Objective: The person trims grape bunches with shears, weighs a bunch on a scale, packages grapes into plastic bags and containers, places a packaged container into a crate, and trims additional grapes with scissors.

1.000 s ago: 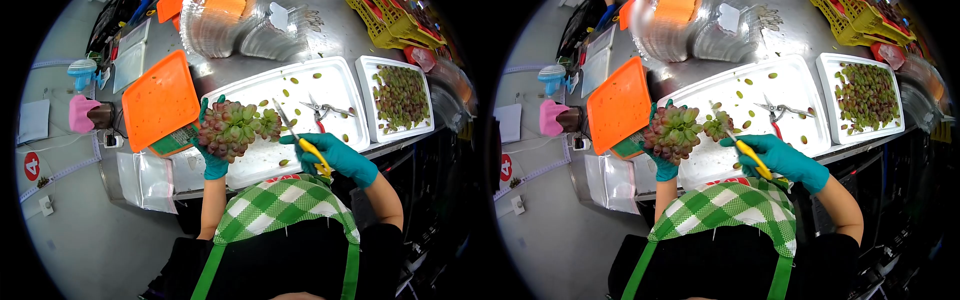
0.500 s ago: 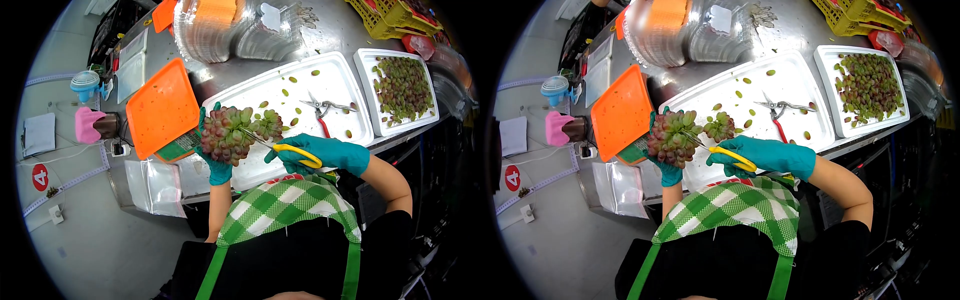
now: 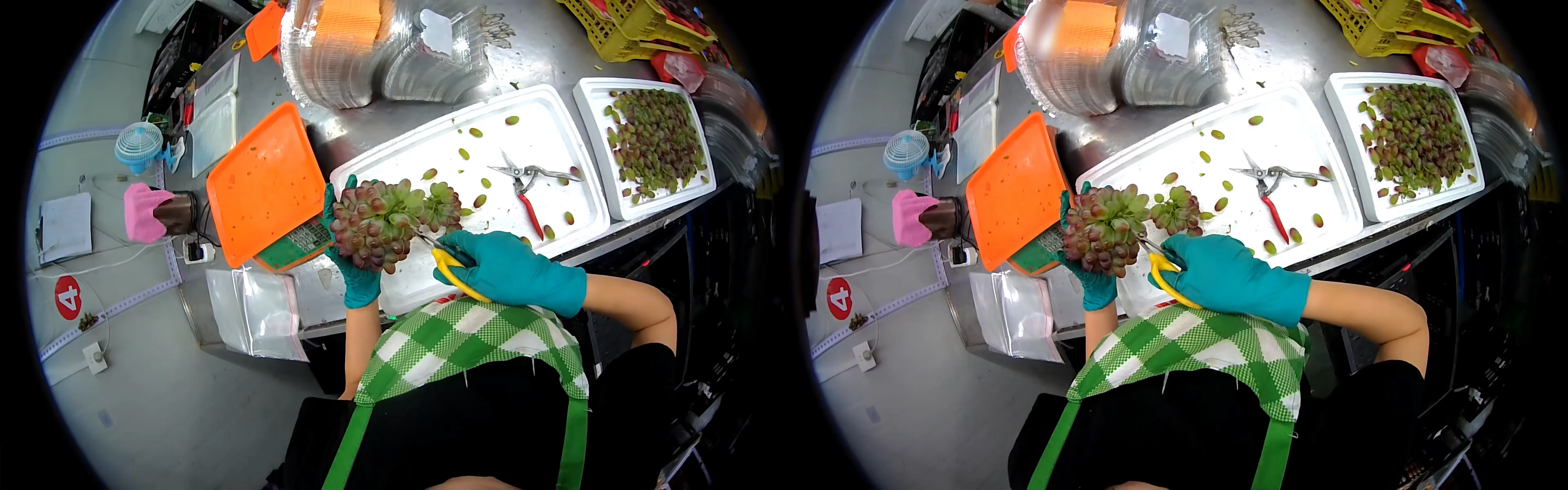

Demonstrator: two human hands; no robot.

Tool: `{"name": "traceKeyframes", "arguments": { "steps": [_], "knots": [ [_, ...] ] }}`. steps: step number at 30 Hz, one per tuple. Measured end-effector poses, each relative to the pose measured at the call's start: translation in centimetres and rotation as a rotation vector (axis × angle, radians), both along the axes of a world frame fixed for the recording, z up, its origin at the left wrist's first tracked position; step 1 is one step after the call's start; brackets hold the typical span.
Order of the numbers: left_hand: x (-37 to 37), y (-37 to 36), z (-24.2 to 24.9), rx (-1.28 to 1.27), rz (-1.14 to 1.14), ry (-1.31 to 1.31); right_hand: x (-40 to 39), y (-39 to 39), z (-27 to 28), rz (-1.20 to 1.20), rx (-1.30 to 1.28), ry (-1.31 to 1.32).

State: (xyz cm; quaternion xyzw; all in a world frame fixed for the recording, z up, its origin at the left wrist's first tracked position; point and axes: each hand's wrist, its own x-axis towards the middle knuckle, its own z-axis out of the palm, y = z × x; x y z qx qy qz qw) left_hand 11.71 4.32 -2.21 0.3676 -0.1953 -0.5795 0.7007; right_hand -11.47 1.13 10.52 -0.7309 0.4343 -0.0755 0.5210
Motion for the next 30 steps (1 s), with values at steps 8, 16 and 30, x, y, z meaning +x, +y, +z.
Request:
{"name": "traceKeyframes", "arguments": {
  "steps": [8, 16, 30],
  "knots": [
    [0.2, -0.3, 0.0, -0.159, -0.094, 0.123, 0.3, -0.1, 1.7, -0.031, 0.180, 0.011],
    [-0.6, -0.8, 0.9, -0.056, 0.024, -0.007, -0.2, -0.5, 1.7, -0.025, 0.351, -0.096],
    [-1.7, -3.2, 4.2, -0.380, -0.120, 1.098, 0.0, -0.7, -0.3, -0.311, 0.031, -0.397]
  ]
}}
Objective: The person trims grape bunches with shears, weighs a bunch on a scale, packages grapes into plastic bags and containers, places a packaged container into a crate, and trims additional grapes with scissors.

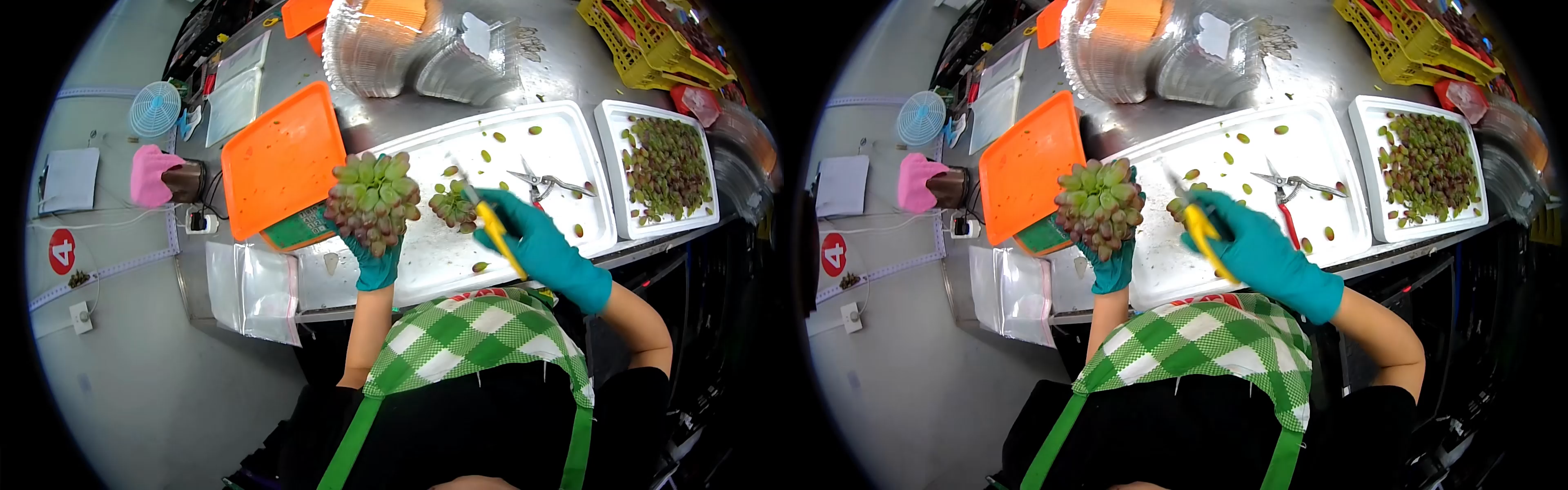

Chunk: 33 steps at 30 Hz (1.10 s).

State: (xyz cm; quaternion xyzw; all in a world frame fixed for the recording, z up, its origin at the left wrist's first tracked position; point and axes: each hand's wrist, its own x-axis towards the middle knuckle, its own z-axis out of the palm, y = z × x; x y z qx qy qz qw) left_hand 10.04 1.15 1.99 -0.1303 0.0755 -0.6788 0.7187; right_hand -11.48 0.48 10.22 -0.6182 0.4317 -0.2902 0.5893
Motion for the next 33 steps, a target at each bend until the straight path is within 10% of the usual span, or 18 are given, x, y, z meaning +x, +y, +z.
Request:
{"name": "traceKeyframes", "arguments": {
  "steps": [1, 3, 11, 21, 26, 33],
  "knots": [
    [-0.1, -0.2, 0.4, 0.031, 0.018, -0.021, -0.4, -0.9, -0.2, 0.030, 0.214, 0.022],
    [-1.3, -1.1, 1.4, 0.283, 0.255, -0.933, -0.1, -1.8, -0.1, -0.053, 0.414, -0.122],
    [-3.0, -1.9, 3.3, 0.244, 0.091, -0.669, 2.9, -2.4, -1.9, -0.244, 0.250, -0.462],
    [-4.1, -2.3, 4.4, 0.226, 0.134, -0.713, 3.1, -2.8, 0.1, -0.175, -0.638, -0.092],
    [-4.3, -2.1, 3.2, -0.165, 0.048, -0.194, 4.5, -2.6, 1.0, -0.028, -1.282, 0.370],
    [-4.8, -1.8, 4.4, -0.137, 0.053, -0.293, 5.6, -2.1, 0.0, -0.092, -1.256, 0.361]
  ]
}}
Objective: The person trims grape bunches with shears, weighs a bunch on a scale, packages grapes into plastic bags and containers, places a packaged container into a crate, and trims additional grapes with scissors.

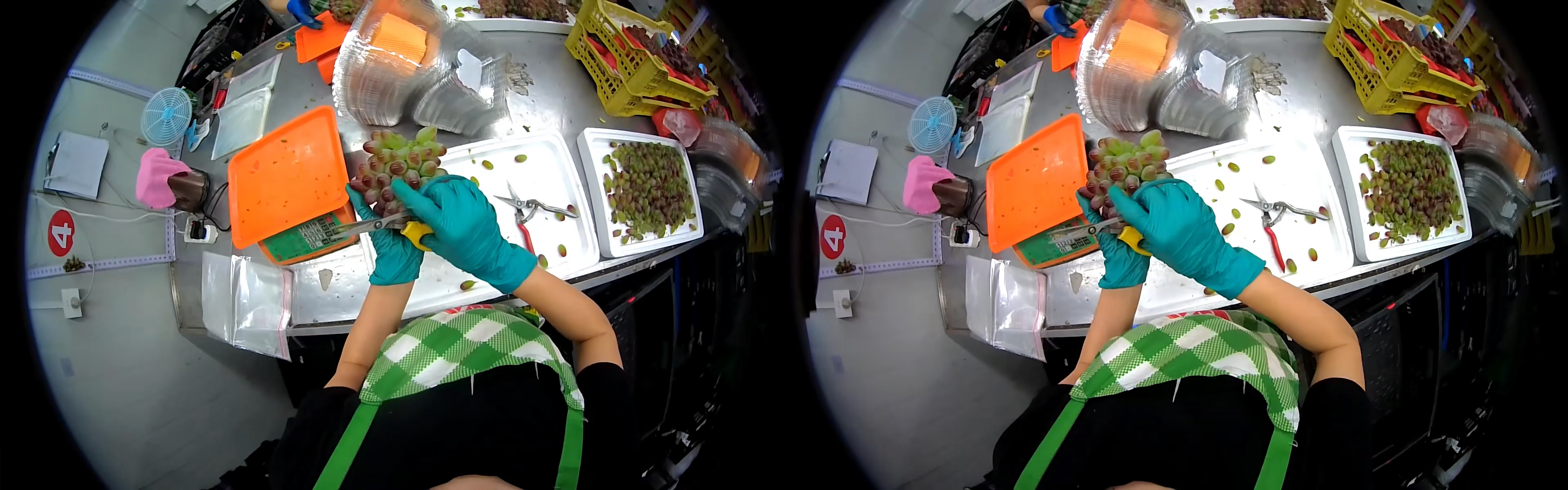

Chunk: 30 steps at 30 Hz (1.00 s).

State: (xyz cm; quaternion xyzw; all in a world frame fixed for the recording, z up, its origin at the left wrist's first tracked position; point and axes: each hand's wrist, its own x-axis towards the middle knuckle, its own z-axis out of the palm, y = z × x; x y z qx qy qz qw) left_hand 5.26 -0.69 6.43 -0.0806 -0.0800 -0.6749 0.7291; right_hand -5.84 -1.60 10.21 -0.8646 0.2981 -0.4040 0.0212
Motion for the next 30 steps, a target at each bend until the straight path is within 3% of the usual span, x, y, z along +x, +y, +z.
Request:
{"name": "traceKeyframes", "arguments": {
  "steps": [1, 8, 14, 16, 19, 23, 26, 30],
  "knots": [
    [0.0, -0.1, -0.2, 0.004, -0.042, 0.108, -0.1, 0.1, 0.1, 0.024, 0.041, -0.069],
    [-1.1, -0.2, 2.0, -0.007, -0.066, -0.032, -0.7, 1.4, 1.1, -0.027, 0.230, -0.334],
    [-1.7, -1.3, 1.3, 0.271, 0.092, -0.274, -1.2, 1.9, 2.0, -0.015, 0.402, -0.584],
    [-1.9, -1.3, 1.0, 0.300, 0.111, -0.251, -1.5, 2.0, 1.8, 0.001, 0.390, -0.601],
    [-2.3, -1.6, 2.5, 0.170, 0.091, -0.337, -2.6, 1.8, 3.1, -0.060, 0.217, -0.292],
    [-1.8, -2.4, 3.0, 0.082, 0.078, -0.264, -1.8, 1.3, 2.8, -0.109, 0.010, -0.181],
    [-1.1, -2.6, 3.2, 0.017, 0.082, -0.213, -1.1, 1.1, 2.2, -0.064, 0.006, -0.189],
    [-0.6, -2.5, 1.4, -0.038, 0.048, -0.150, -0.6, 1.4, 3.0, -0.013, 0.232, -0.285]
  ]
}}
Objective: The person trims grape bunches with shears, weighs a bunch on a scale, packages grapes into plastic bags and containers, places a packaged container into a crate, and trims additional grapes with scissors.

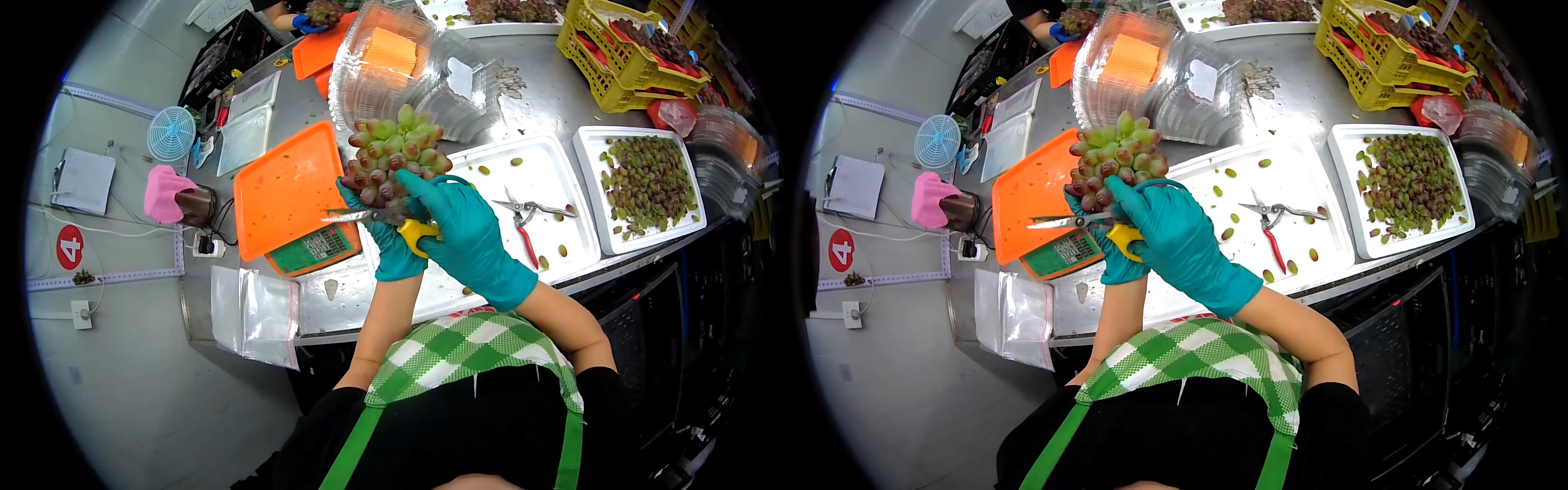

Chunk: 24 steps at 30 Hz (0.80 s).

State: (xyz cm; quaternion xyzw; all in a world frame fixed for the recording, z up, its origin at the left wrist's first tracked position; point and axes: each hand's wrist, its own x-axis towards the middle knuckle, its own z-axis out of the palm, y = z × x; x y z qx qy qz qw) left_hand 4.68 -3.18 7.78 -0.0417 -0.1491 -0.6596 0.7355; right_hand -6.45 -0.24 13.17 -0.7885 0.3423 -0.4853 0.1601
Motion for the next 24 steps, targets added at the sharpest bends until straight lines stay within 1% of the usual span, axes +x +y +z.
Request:
{"name": "traceKeyframes", "arguments": {
  "steps": [2, 3, 5, 7, 8, 9, 10, 12, 13, 14, 18, 21, 22, 24],
  "knots": [
    [0.4, 0.0, -0.6, 0.007, 0.015, -0.002, 0.1, 0.3, 0.5, 0.094, 0.173, -0.188],
    [0.6, -0.1, -0.7, 0.026, 0.040, -0.020, -0.1, 0.8, 1.0, 0.127, 0.220, -0.184],
    [1.6, -0.8, 0.0, 0.129, 0.163, -0.123, -1.0, 1.7, 2.1, 0.198, 0.315, -0.174],
    [1.9, -0.6, 1.4, 0.252, 0.242, -0.077, -2.2, 1.1, 2.2, 0.116, 0.261, -0.135],
    [2.1, -0.5, 1.8, 0.311, 0.283, -0.053, -2.9, 0.6, 2.1, 0.077, 0.232, -0.115],
    [2.5, -0.4, 2.0, 0.304, 0.250, -0.015, -3.4, 0.2, 1.7, 0.047, 0.206, -0.080],
    [2.5, -0.2, 2.4, 0.293, 0.277, -0.054, -3.8, 0.0, 1.5, 0.004, 0.146, 0.034],
    [2.2, 0.4, 3.8, 0.272, 0.327, -0.135, -4.1, 0.3, 1.0, -0.058, 0.128, 0.310],
    [1.9, 0.6, 4.1, 0.283, 0.351, -0.167, -4.0, 0.5, 0.7, -0.055, 0.154, 0.317],
    [1.9, 0.6, 3.8, 0.284, 0.351, -0.137, -3.8, 0.7, 0.4, -0.053, 0.181, 0.323],
    [3.2, 0.5, 0.9, 0.280, 0.336, -0.008, -4.0, 0.9, 0.4, -0.066, 0.213, 0.389],
    [3.6, 0.6, 0.0, 0.144, 0.274, 0.037, -4.9, 1.1, 1.1, 0.033, 0.345, 0.427],
    [3.5, 0.7, 0.2, 0.078, 0.246, 0.042, -5.1, 1.0, 1.3, 0.040, 0.340, 0.445],
    [2.5, 0.9, 1.9, 0.214, 0.331, -0.042, -5.4, 0.6, 1.8, 0.050, 0.329, 0.482]
  ]
}}
